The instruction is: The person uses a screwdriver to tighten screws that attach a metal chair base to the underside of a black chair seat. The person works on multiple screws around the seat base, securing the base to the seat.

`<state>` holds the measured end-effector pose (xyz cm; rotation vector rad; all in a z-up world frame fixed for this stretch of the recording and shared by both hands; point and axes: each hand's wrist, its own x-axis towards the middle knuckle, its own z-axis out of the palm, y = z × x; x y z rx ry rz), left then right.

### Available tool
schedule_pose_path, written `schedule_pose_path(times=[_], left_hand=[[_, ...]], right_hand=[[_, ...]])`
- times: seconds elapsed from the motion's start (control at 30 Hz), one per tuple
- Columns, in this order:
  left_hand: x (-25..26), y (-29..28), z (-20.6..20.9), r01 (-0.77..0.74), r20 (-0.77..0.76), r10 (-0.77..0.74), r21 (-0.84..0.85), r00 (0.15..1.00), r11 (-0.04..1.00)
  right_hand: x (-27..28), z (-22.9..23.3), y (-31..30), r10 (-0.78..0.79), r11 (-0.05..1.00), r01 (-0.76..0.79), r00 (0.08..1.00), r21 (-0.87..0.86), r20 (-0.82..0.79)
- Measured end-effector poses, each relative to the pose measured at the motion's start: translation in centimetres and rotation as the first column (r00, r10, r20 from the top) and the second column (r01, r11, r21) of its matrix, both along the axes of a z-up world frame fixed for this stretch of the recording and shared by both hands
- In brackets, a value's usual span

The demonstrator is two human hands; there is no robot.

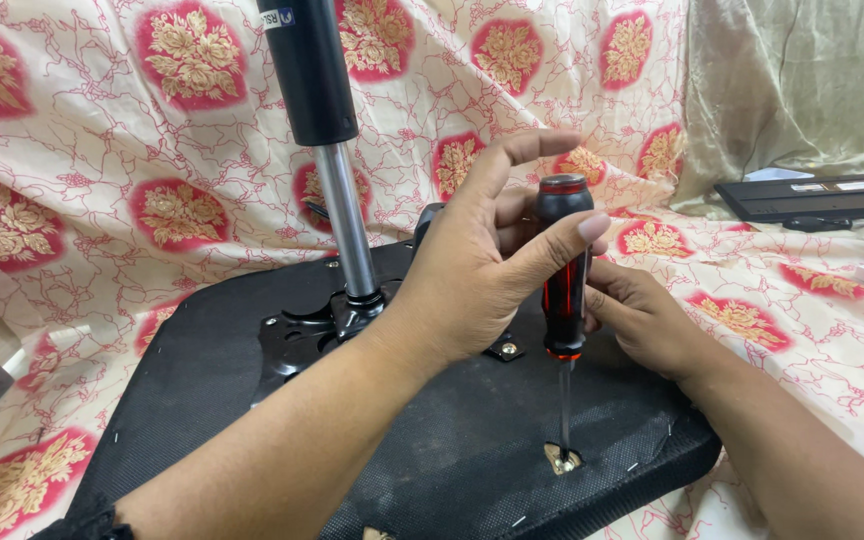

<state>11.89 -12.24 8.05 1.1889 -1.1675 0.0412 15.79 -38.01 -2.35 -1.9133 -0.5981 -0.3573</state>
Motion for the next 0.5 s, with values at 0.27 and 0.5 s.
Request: schedule_pose_path(times=[0.27,0.5], left_hand=[[-1.2,-0.5,-0.9,-0.144,0.109,0.156,-0.107,0.982,0.984],[-1.8,-0.4,-0.7,-0.248,0.097,0.276,-0.228,0.956,0.941]], right_hand=[[0.0,0.0,0.0,-0.059,0.997,0.058,0.998,-0.058,-0.006],[0.3,0.0,0.2,-0.013,0.999,0.013,1.0,-0.048,0.005]])
